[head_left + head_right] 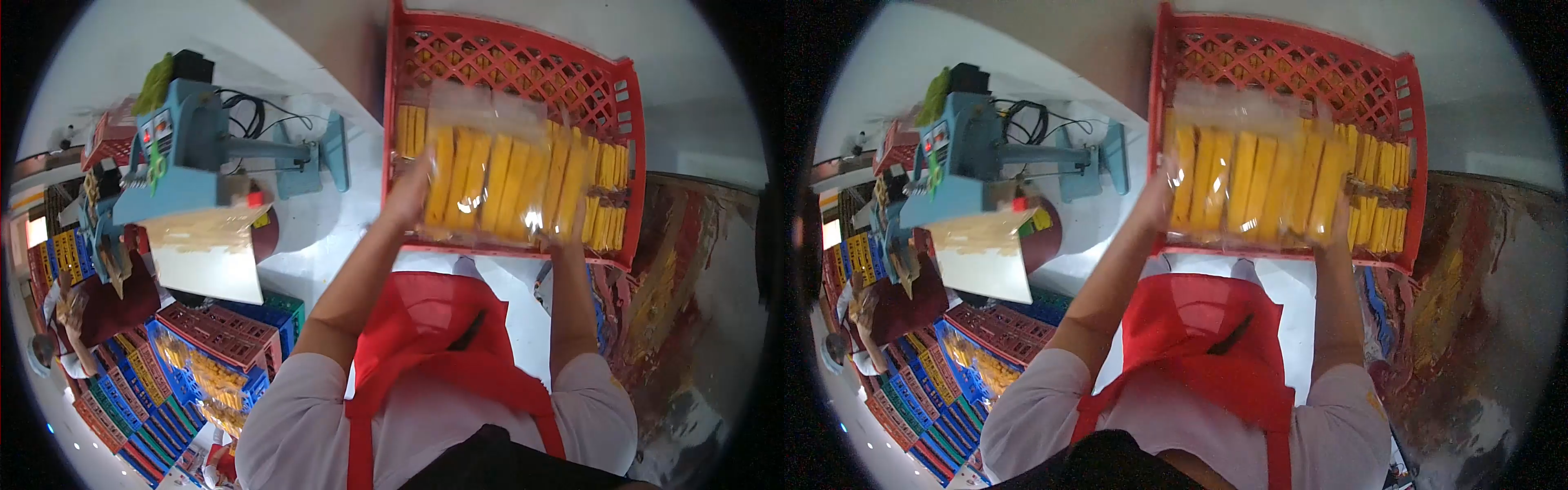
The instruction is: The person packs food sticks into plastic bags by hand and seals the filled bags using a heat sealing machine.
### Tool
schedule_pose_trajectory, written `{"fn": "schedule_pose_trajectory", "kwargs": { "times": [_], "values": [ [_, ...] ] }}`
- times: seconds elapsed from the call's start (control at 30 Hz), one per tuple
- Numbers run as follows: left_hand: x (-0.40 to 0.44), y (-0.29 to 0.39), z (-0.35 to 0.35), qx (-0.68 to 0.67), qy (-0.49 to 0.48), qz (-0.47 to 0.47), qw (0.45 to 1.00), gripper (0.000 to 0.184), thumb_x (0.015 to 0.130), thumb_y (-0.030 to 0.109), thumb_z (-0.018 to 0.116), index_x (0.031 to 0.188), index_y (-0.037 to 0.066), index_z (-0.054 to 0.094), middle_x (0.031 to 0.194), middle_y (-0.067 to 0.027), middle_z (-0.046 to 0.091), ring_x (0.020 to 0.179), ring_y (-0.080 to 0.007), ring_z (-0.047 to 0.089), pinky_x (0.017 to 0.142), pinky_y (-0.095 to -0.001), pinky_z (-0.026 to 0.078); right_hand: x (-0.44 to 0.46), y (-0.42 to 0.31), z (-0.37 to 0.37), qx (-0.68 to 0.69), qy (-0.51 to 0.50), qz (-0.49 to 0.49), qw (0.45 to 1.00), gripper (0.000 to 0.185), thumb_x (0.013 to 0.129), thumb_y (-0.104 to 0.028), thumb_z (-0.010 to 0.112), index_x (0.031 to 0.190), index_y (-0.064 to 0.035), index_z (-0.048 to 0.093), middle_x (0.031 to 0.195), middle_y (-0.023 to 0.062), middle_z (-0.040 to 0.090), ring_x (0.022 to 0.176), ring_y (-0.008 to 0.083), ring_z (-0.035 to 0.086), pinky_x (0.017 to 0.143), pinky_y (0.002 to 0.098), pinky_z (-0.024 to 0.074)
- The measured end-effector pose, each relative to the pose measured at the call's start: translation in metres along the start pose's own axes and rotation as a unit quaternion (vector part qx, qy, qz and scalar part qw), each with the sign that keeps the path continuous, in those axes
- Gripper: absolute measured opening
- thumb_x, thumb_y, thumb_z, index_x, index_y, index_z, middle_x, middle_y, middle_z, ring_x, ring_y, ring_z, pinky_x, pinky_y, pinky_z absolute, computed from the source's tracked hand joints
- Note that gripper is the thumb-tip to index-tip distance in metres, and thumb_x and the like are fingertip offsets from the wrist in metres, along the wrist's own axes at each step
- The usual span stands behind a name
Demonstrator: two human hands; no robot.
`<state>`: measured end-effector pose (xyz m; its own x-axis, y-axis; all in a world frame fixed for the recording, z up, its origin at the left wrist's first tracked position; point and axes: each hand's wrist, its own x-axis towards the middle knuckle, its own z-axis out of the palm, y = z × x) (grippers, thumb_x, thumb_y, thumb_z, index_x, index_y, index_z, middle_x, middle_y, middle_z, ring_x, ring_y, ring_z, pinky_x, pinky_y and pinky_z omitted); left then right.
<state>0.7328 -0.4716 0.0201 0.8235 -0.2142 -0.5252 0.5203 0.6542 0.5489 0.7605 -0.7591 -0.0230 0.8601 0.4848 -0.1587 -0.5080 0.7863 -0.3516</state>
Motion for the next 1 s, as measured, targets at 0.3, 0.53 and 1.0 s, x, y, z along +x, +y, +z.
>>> {"fn": "schedule_pose_trajectory", "kwargs": {
  "times": [0.3,0.53,1.0],
  "values": [
    [0.223,0.090,-0.051,0.120,-0.074,0.144,0.979,0.042,0.084,0.040,0.040,0.109,0.007,0.046,0.099,-0.0064,0.055,0.086,-0.0176,0.056,0.070,-0.0298,0.048,0.242,-0.005,-0.118,-0.052,0.093,-0.061,0.992,0.045,0.078,-0.037,0.050,0.113,-0.0091,0.046,0.111,0.0085,0.050,0.100,0.0270,0.049,0.084,0.0462,0.0392],
    [0.289,0.076,-0.092,0.032,-0.051,0.042,0.997,0.054,0.083,0.049,0.033,0.117,0.008,0.043,0.113,-0.0111,0.049,0.095,-0.0250,0.052,0.080,-0.0359,0.044,0.275,0.020,-0.137,-0.024,0.074,-0.021,0.997,0.047,0.077,-0.039,0.050,0.114,-0.0111,0.045,0.114,0.0088,0.049,0.104,0.0287,0.047,0.086,0.0457,0.0380],
    [0.254,0.068,-0.094,0.250,0.097,0.086,0.959,0.058,0.076,0.006,0.058,0.126,0.008,0.028,0.115,-0.0092,0.047,0.103,-0.0192,0.047,0.086,-0.0323,0.038,0.259,-0.039,-0.158,-0.413,0.200,0.093,0.883,0.053,0.081,-0.033,0.052,0.119,-0.0001,0.037,0.117,0.0142,0.046,0.104,0.0263,0.048,0.089,0.0393,0.0384]
  ]
}}
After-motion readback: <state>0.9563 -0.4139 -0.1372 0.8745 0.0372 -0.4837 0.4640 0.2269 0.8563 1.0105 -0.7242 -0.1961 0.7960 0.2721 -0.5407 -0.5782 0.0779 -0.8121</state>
